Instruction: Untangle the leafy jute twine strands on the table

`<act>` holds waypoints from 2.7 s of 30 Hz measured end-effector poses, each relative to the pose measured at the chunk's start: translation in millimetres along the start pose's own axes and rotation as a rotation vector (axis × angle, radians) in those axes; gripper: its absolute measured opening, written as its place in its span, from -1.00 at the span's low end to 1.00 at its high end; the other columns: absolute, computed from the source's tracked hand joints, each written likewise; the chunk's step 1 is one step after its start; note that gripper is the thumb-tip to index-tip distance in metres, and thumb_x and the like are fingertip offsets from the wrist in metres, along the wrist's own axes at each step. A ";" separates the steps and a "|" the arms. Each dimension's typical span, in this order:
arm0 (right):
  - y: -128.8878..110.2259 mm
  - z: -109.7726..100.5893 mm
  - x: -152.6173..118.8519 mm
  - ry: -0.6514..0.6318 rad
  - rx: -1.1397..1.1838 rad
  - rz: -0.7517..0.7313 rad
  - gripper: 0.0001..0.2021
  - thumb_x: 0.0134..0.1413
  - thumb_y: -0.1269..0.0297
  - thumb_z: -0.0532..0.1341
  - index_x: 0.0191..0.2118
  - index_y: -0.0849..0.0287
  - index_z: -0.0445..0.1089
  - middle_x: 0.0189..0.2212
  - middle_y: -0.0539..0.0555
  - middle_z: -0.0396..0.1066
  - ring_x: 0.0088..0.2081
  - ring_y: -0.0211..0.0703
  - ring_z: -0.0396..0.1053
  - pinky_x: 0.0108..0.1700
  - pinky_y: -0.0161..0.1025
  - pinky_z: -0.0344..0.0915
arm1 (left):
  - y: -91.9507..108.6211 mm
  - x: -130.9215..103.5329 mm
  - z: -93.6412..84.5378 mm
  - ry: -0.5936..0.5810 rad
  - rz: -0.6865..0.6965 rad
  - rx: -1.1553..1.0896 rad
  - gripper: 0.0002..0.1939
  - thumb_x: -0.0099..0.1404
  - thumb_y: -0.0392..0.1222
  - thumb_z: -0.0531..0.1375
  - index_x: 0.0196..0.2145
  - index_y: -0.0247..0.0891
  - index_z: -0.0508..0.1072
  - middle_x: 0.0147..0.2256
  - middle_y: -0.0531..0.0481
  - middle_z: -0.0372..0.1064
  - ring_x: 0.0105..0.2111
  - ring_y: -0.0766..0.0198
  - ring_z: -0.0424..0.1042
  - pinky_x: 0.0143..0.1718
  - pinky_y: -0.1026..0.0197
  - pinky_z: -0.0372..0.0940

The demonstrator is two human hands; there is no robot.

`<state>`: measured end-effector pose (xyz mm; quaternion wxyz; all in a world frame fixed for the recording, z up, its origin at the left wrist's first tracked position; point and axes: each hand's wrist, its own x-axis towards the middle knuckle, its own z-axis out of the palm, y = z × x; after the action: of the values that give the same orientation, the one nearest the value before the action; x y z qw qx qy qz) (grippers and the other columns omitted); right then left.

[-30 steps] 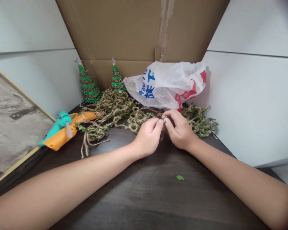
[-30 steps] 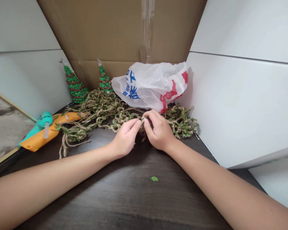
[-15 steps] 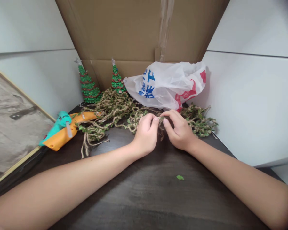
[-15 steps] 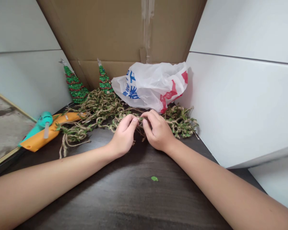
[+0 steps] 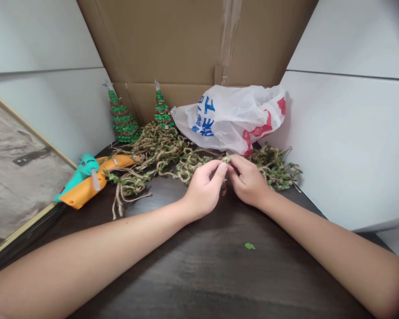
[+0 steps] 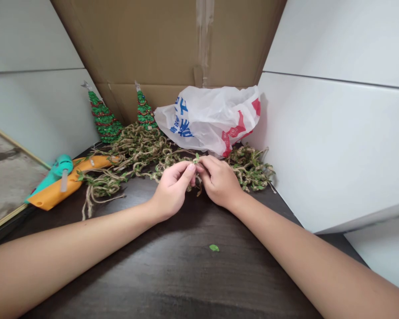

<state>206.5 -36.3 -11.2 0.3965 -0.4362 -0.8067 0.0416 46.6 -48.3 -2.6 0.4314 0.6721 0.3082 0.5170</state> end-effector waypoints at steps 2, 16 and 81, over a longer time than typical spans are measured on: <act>-1.4 -0.4 -0.5 -0.043 -0.062 -0.007 -0.81 0.34 0.28 0.04 -0.35 0.11 0.23 -0.37 0.05 0.38 -0.33 -0.12 0.30 -0.23 -0.16 0.14 | -0.7 0.9 0.2 0.030 -0.019 -0.020 -0.71 0.44 -0.08 0.09 -0.32 -0.29 0.50 -0.50 0.07 0.29 -0.48 0.36 0.25 -0.39 0.30 0.23; -10.4 -3.9 -3.8 0.100 -0.341 -0.137 -0.84 0.25 0.29 0.13 -0.21 0.20 0.44 -0.40 0.07 0.46 -0.31 -0.09 0.37 -0.14 -0.09 0.10 | -5.6 3.8 -0.9 0.093 -0.045 -0.053 -0.71 0.43 -0.06 0.13 -0.14 -0.29 0.57 -0.50 0.05 0.33 -0.47 0.35 0.31 -0.33 0.29 0.29; -8.7 -4.6 -4.3 0.147 0.040 -0.164 -0.81 0.28 0.38 0.10 -0.07 0.12 0.40 -0.30 0.09 0.37 -0.28 -0.12 0.36 -0.22 -0.15 0.33 | -4.2 -4.0 1.2 -0.009 -0.036 0.079 -0.78 0.40 -0.21 0.09 -0.02 -0.24 0.33 -0.14 -0.09 0.45 -0.13 0.18 0.45 -0.08 0.15 0.36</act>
<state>205.1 -46.1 -7.1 0.4655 -0.3623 -0.8075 -0.0070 46.8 -50.2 -8.2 0.4151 0.6853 0.3386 0.4934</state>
